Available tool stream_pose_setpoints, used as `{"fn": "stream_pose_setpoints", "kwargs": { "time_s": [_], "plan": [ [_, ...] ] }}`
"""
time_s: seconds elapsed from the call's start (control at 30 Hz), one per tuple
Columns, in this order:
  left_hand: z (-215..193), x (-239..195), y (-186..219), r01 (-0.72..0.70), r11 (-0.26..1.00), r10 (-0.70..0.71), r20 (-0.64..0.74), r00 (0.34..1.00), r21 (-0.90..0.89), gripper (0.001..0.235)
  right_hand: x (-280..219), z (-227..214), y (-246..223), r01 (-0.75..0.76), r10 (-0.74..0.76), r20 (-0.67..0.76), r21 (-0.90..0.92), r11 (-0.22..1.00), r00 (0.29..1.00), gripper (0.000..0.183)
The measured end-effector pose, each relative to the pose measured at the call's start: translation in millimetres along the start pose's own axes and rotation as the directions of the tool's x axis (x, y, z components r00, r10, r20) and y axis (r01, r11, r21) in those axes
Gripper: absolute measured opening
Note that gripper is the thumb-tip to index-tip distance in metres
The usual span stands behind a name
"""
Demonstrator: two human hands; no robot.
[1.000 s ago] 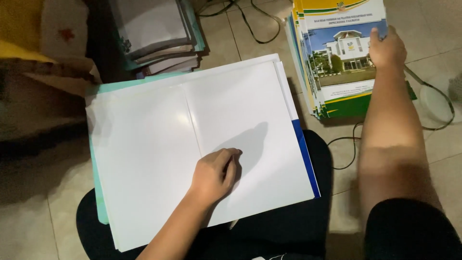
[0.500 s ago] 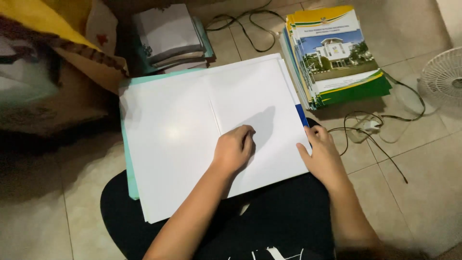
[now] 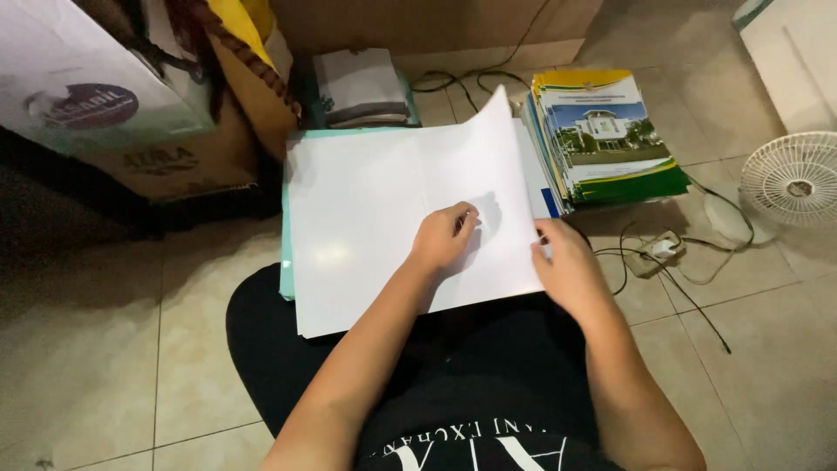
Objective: The person is sitting on the floor, picking up printed brochures from a stack and inserting them into a white folder, smoothing the pages as they go.
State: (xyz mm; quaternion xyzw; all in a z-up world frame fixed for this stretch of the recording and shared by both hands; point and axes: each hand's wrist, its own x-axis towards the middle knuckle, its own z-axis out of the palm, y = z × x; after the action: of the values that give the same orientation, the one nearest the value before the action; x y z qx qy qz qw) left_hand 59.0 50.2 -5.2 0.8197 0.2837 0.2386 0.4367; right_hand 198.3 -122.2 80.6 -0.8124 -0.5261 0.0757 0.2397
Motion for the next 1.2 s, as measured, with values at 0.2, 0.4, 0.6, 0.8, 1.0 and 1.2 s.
{"fn": "stream_pose_setpoints", "kwargs": {
  "time_s": [0.2, 0.4, 0.6, 0.8, 1.0, 1.2],
  "plan": [
    [4.9, 11.6, -35.3, 0.177, 0.818, -0.222, -0.017, 0.975, -0.548, 0.046, -34.1, 61.9, -46.5, 0.245, -0.232, 0.082, -0.212, 0.946, 0.969, 0.039],
    [-0.8, 25.6, -54.2, 0.195, 0.76, -0.286, -0.05, 0.957, -0.62, 0.021, -36.1, 68.1, -47.5, 0.264, -0.25, 0.107, -0.152, 0.952, 0.962, 0.047],
    [-21.3, 6.1, -17.5, 0.043, 0.363, -0.346, -0.092, 0.934, -0.931, 0.024, -30.8, 34.8, -41.5, 0.353, -0.306, -0.359, 0.071, 0.933, 0.881, 0.043],
    [-142.2, -50.5, -42.7, 0.399, 0.666, -0.628, -0.185, 0.756, -0.63, 0.064, -19.1, 57.5, 16.5, 0.301, -0.288, -0.328, -0.011, 0.953, 0.9, 0.025],
    [-200.2, -127.4, -122.7, 0.498, 0.844, -0.534, -0.213, 0.818, -0.199, 0.059, -22.7, 104.5, 29.1, 0.332, -0.339, -0.271, -0.071, 0.94, 0.901, 0.032],
    [-169.7, -112.3, -122.0, 0.467, 0.865, -0.503, -0.332, 0.798, -0.185, 0.044, -24.6, 99.1, -1.7, 0.364, -0.353, -0.097, 0.135, 0.922, 0.931, 0.032]
  ]
}}
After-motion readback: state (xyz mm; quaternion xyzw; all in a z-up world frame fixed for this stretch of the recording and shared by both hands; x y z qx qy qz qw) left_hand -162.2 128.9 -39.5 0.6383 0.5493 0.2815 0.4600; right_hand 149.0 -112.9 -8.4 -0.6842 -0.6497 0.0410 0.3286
